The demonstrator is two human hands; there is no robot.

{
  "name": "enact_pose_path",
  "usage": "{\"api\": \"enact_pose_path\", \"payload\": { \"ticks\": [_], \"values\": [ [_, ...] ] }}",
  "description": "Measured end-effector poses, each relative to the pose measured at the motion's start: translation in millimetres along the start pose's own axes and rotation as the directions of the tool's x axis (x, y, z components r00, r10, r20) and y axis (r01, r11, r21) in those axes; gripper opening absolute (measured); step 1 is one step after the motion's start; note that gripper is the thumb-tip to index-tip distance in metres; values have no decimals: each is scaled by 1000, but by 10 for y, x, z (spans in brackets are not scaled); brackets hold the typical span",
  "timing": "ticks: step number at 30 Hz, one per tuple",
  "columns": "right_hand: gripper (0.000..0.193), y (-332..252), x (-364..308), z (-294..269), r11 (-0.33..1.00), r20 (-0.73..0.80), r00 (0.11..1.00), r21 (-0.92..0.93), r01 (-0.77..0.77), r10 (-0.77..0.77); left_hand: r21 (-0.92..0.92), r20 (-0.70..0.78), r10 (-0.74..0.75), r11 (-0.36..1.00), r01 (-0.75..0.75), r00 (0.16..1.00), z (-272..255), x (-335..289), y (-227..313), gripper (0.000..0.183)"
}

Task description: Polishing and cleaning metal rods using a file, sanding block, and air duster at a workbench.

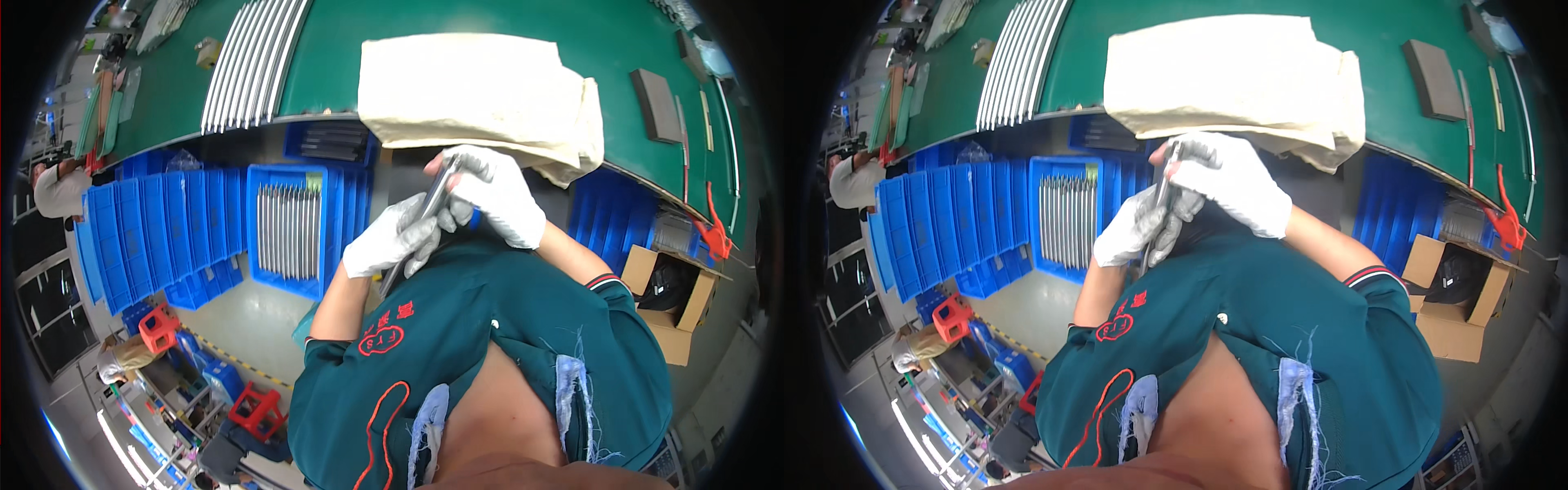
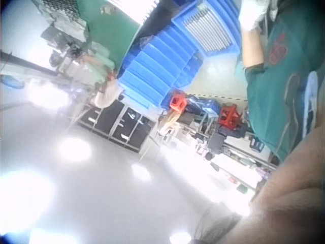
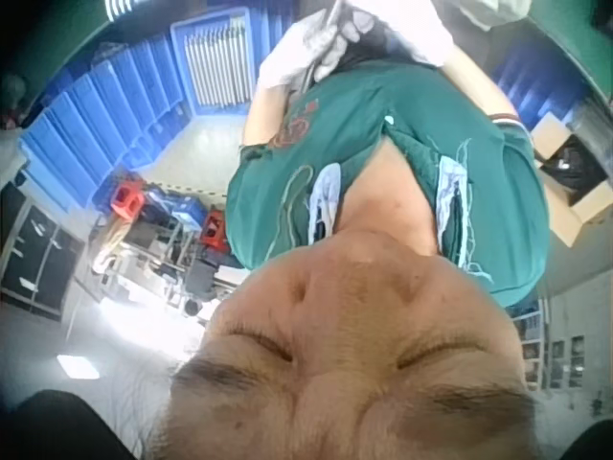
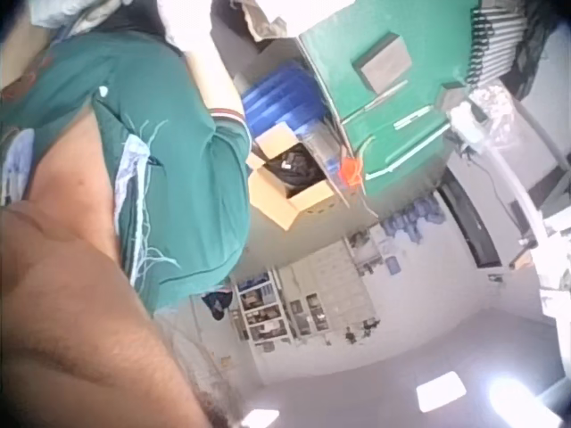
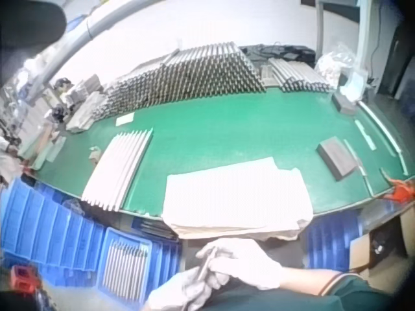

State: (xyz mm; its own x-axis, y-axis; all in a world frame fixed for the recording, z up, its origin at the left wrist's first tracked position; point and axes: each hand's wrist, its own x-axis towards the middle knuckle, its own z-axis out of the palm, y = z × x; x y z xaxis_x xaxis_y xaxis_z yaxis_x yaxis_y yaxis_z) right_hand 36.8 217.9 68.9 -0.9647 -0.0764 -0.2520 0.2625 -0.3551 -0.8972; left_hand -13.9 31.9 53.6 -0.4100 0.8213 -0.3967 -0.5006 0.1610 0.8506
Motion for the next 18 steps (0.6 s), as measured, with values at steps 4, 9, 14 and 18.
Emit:
{"api": "enact_pose_path", "payload": {
  "ticks": [4, 9, 14, 18],
  "values": [
    [39, -96, -21, -94, 986, -139, 984, 104, 127, -113, -153, -15, 54, 987, -56, 998, 150, 352, 45, 43],
    [44, 169, -110, -257, 995, -227, 971, -55, -86, 71, -503, -186, -76, 864, -29, 980, 298, 625, -29, 33],
    [39, 579, -97, -196, 959, -251, 968, 279, 52, 20, -461, -281, -13, 879, -123, 960, 358, 681, -103, 33],
    [25, 796, -190, -181, 811, 190, 938, 472, -345, 289, -410, -290, -37, 908, -89, 956, 354, 677, -114, 32]
  ]
}}
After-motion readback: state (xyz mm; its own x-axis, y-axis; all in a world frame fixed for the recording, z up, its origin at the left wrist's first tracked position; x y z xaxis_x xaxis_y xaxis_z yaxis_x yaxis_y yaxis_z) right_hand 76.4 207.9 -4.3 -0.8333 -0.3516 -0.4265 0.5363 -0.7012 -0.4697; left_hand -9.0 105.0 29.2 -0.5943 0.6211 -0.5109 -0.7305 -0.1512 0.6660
